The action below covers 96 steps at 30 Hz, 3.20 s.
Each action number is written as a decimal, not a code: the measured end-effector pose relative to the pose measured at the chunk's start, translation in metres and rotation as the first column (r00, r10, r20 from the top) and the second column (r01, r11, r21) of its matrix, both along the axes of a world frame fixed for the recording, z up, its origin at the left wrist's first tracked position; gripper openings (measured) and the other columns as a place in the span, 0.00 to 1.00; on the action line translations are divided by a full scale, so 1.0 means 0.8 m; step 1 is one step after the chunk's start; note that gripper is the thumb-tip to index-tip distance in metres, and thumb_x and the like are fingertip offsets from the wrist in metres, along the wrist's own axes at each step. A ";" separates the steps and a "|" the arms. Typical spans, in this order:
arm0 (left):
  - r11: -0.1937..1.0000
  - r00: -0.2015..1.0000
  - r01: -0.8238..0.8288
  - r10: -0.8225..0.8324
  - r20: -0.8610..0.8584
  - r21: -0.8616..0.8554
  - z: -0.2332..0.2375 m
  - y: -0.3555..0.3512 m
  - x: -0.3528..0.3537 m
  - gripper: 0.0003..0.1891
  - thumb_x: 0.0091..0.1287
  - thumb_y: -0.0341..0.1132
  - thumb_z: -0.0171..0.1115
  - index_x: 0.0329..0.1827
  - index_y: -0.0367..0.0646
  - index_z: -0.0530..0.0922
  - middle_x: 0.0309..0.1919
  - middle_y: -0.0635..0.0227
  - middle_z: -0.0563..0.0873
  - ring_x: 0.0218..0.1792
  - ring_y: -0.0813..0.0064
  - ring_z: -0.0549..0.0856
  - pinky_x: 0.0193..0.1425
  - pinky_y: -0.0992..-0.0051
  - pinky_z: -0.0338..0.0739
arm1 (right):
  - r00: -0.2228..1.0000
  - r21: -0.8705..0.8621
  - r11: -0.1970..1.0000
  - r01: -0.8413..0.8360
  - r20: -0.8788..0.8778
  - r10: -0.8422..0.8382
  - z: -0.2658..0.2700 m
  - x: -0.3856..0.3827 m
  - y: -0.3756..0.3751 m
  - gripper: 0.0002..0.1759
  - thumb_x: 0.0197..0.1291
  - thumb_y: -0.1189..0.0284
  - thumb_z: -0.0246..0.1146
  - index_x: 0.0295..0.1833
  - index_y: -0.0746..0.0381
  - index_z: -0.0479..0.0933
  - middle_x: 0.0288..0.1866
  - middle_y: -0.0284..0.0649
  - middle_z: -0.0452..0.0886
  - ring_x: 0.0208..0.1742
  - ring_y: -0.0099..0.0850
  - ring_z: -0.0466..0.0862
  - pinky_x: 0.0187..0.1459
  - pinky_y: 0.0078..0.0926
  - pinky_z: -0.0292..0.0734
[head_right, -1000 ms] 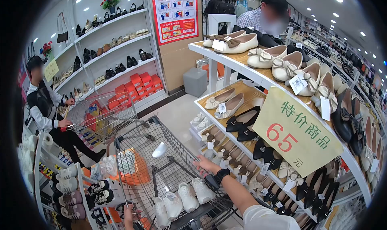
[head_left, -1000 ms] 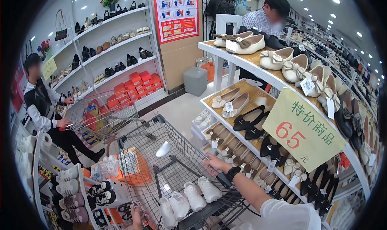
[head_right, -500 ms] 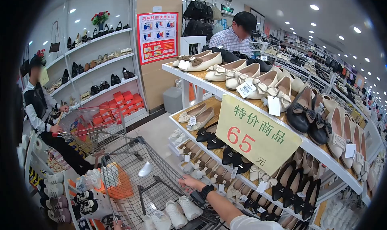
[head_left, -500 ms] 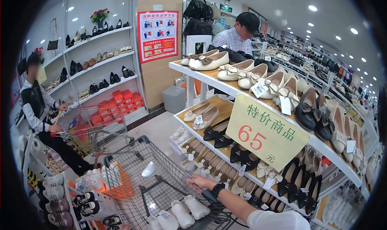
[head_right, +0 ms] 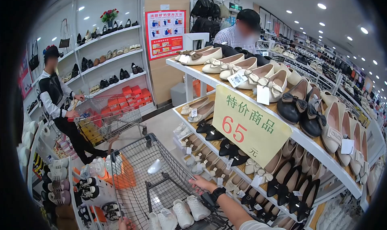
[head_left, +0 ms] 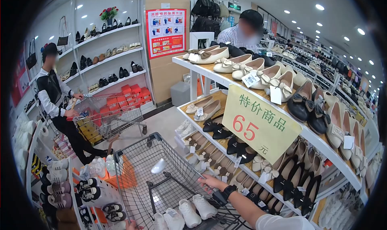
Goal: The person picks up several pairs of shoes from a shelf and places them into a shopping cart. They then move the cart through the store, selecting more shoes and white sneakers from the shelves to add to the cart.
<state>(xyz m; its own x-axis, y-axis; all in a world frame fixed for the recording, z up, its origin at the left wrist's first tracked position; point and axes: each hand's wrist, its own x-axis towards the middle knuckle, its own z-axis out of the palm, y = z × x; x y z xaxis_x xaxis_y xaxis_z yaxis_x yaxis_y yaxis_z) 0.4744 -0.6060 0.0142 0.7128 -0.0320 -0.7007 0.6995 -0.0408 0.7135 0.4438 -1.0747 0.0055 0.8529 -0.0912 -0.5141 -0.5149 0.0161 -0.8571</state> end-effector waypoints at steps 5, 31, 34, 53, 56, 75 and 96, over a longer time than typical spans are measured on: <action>1.000 0.991 -0.027 0.025 0.134 0.014 0.011 -0.010 -0.018 0.16 0.64 0.48 0.45 0.39 0.43 0.70 0.22 0.67 0.74 0.16 0.76 0.71 0.13 0.78 0.66 | 1.000 0.000 1.000 0.012 -0.002 -0.012 0.000 -0.014 0.002 0.22 0.59 0.55 0.56 0.52 0.56 0.65 0.33 0.32 0.69 0.22 0.22 0.73 0.20 0.26 0.74; 0.990 0.987 -0.135 0.138 0.078 -0.036 0.056 -0.038 -0.022 0.13 0.66 0.41 0.46 0.26 0.45 0.69 0.09 0.80 0.64 0.06 0.86 0.59 0.07 0.85 0.51 | 0.999 0.005 1.000 0.023 -0.030 -0.023 -0.002 -0.001 0.001 0.21 0.59 0.56 0.57 0.51 0.57 0.66 0.33 0.33 0.70 0.22 0.23 0.73 0.19 0.25 0.74; 0.972 0.961 -0.235 0.232 0.152 -0.001 0.055 -0.042 -0.025 0.11 0.65 0.41 0.47 0.29 0.44 0.70 0.12 0.77 0.69 0.08 0.86 0.61 0.07 0.85 0.52 | 0.999 0.015 0.999 0.031 -0.029 -0.031 -0.002 -0.003 0.000 0.21 0.58 0.55 0.57 0.51 0.57 0.66 0.33 0.33 0.70 0.22 0.23 0.74 0.20 0.25 0.74; 1.000 0.993 -0.016 0.013 0.115 0.023 0.032 -0.019 -0.015 0.12 0.65 0.41 0.46 0.35 0.41 0.72 0.22 0.64 0.79 0.11 0.83 0.68 0.08 0.84 0.58 | 0.999 0.028 1.000 0.010 -0.030 -0.009 0.001 -0.010 0.000 0.20 0.59 0.56 0.56 0.51 0.55 0.65 0.33 0.32 0.70 0.24 0.23 0.73 0.22 0.25 0.74; 1.000 0.996 -0.015 0.013 0.093 0.021 0.022 -0.014 -0.013 0.12 0.65 0.40 0.46 0.36 0.41 0.72 0.23 0.63 0.80 0.12 0.83 0.69 0.09 0.83 0.59 | 1.000 0.014 1.000 0.016 -0.013 -0.015 0.001 -0.012 0.001 0.19 0.59 0.56 0.56 0.51 0.55 0.66 0.33 0.31 0.70 0.24 0.23 0.73 0.22 0.25 0.74; 0.976 0.969 0.189 -0.202 0.139 0.105 -0.028 0.015 0.026 0.19 0.64 0.48 0.47 0.39 0.38 0.73 0.27 0.58 0.81 0.22 0.67 0.81 0.20 0.70 0.74 | 0.998 0.037 0.998 0.051 -0.028 -0.050 -0.011 0.008 -0.004 0.21 0.60 0.57 0.56 0.53 0.56 0.63 0.33 0.35 0.70 0.21 0.26 0.74 0.19 0.29 0.75; 0.990 0.988 0.068 -0.084 0.131 0.123 0.018 -0.029 0.056 0.15 0.61 0.41 0.49 0.35 0.35 0.74 0.25 0.57 0.80 0.15 0.73 0.74 0.18 0.75 0.70 | 0.999 0.030 1.000 0.000 -0.038 0.001 0.006 0.064 -0.018 0.15 0.62 0.60 0.54 0.47 0.57 0.67 0.32 0.35 0.72 0.21 0.24 0.74 0.20 0.29 0.78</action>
